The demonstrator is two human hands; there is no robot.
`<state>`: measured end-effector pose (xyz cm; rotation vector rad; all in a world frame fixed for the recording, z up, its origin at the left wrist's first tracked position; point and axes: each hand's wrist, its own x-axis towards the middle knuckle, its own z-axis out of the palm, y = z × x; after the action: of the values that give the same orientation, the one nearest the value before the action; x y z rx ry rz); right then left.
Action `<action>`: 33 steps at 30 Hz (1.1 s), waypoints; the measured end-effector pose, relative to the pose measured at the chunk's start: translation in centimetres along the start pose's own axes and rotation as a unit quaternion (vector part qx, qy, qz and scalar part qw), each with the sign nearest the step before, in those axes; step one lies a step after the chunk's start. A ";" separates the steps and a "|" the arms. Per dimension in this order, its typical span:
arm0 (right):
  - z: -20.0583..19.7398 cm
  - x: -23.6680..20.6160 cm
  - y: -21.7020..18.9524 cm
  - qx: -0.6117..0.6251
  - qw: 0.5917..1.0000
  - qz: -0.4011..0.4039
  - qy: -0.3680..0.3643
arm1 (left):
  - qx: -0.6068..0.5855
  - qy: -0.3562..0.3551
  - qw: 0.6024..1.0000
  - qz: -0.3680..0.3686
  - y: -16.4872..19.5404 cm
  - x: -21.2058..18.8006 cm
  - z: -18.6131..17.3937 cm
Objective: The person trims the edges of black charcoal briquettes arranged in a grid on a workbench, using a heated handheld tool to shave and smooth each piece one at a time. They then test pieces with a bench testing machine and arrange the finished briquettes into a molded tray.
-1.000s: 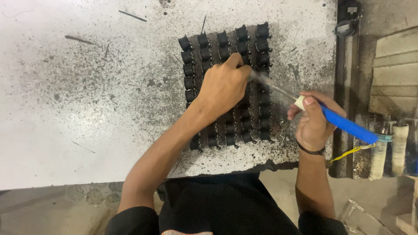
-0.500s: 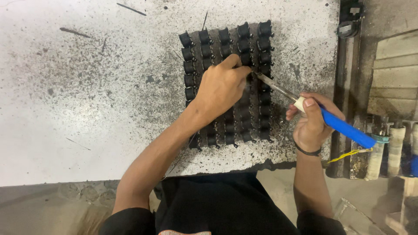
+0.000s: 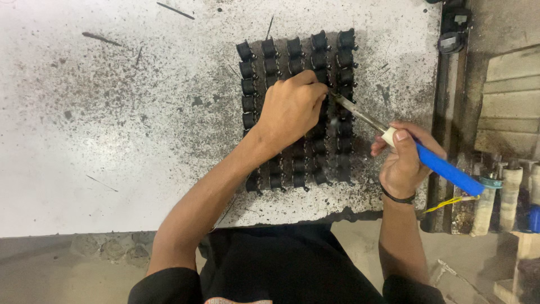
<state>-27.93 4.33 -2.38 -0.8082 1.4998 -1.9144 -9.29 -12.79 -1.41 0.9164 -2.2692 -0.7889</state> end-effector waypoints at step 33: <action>-1.1 -3.6 0.6 -0.017 0.999 -0.038 0.029 | 0.068 -0.060 0.996 0.017 2.4 -2.4 -0.3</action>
<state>-26.38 7.65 -3.56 -0.8416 1.5599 -1.9886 -8.67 -9.69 -0.18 0.9099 -2.4617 -0.6992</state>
